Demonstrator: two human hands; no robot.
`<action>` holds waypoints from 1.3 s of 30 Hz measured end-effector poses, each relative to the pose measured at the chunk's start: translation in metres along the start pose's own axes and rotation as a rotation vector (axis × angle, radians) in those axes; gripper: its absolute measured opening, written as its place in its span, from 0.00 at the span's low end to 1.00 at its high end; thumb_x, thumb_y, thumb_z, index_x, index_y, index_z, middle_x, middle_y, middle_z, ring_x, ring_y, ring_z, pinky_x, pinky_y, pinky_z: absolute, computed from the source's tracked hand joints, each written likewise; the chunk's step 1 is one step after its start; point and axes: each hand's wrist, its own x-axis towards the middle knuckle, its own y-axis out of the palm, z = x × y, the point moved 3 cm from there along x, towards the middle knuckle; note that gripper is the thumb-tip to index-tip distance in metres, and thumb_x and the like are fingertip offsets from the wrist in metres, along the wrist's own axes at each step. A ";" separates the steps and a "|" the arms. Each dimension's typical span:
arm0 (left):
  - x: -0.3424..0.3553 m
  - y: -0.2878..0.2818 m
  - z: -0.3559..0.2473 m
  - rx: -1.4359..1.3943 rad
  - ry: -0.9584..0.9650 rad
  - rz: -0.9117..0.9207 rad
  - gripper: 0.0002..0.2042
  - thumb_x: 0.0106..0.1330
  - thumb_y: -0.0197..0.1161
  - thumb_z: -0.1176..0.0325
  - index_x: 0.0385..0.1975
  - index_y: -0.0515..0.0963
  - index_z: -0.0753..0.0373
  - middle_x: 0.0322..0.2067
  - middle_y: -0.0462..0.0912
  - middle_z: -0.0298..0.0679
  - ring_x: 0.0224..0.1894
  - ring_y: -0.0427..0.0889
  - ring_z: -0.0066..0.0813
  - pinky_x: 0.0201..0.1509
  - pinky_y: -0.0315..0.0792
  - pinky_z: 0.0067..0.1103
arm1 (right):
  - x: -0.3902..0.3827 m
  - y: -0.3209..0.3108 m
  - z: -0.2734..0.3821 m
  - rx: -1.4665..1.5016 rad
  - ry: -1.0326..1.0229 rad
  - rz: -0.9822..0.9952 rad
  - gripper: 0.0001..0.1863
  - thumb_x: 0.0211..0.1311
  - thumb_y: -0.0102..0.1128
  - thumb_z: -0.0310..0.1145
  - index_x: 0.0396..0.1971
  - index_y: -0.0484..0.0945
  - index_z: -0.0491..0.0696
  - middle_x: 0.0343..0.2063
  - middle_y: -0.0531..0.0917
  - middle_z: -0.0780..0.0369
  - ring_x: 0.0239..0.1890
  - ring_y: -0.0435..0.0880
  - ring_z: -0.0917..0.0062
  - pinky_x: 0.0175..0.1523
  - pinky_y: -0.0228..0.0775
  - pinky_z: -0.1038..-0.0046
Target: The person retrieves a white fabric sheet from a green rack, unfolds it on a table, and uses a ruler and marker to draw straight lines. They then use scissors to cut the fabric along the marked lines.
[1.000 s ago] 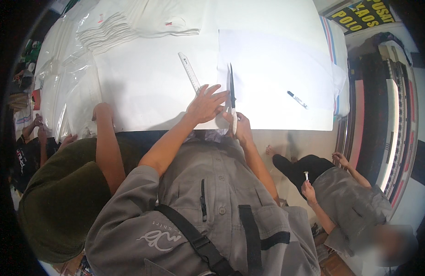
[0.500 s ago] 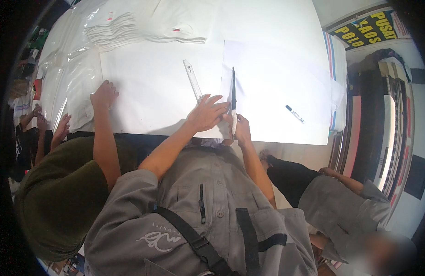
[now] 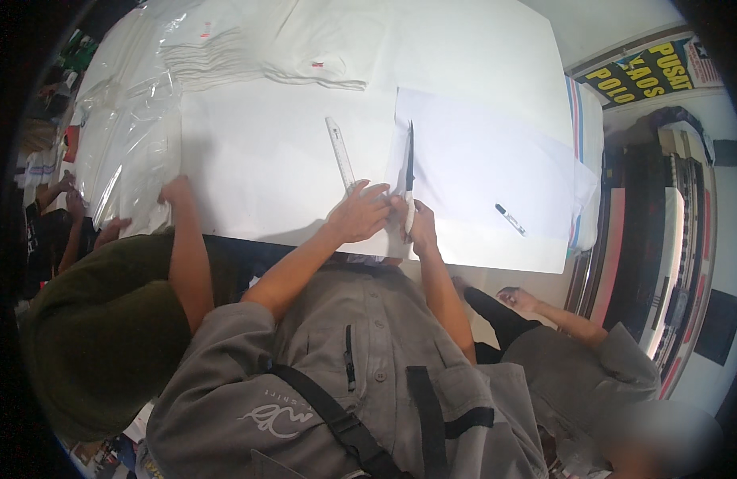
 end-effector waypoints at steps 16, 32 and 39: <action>-0.002 0.008 0.001 -0.047 0.011 -0.061 0.11 0.74 0.59 0.55 0.48 0.81 0.52 0.61 0.78 0.31 0.73 0.68 0.35 0.76 0.57 0.48 | 0.031 0.003 0.021 0.010 -0.046 0.006 0.29 0.62 0.72 0.60 0.35 0.77 0.46 0.15 0.70 0.70 0.11 0.69 0.84 0.16 0.59 0.79; -0.002 0.005 0.000 0.004 0.013 -0.073 0.13 0.74 0.59 0.54 0.52 0.79 0.50 0.61 0.77 0.28 0.74 0.65 0.33 0.76 0.56 0.49 | 0.059 0.000 0.041 -0.049 -0.057 0.047 0.30 0.63 0.70 0.62 0.38 0.76 0.48 0.14 0.70 0.70 0.11 0.68 0.83 0.17 0.59 0.78; -0.002 0.007 0.000 -0.022 0.009 -0.102 0.12 0.75 0.58 0.55 0.52 0.79 0.50 0.66 0.75 0.25 0.74 0.64 0.32 0.76 0.57 0.48 | 0.076 -0.003 0.069 -0.019 -0.040 0.084 0.35 0.61 0.67 0.69 0.42 0.74 0.49 0.14 0.69 0.70 0.12 0.68 0.84 0.18 0.57 0.80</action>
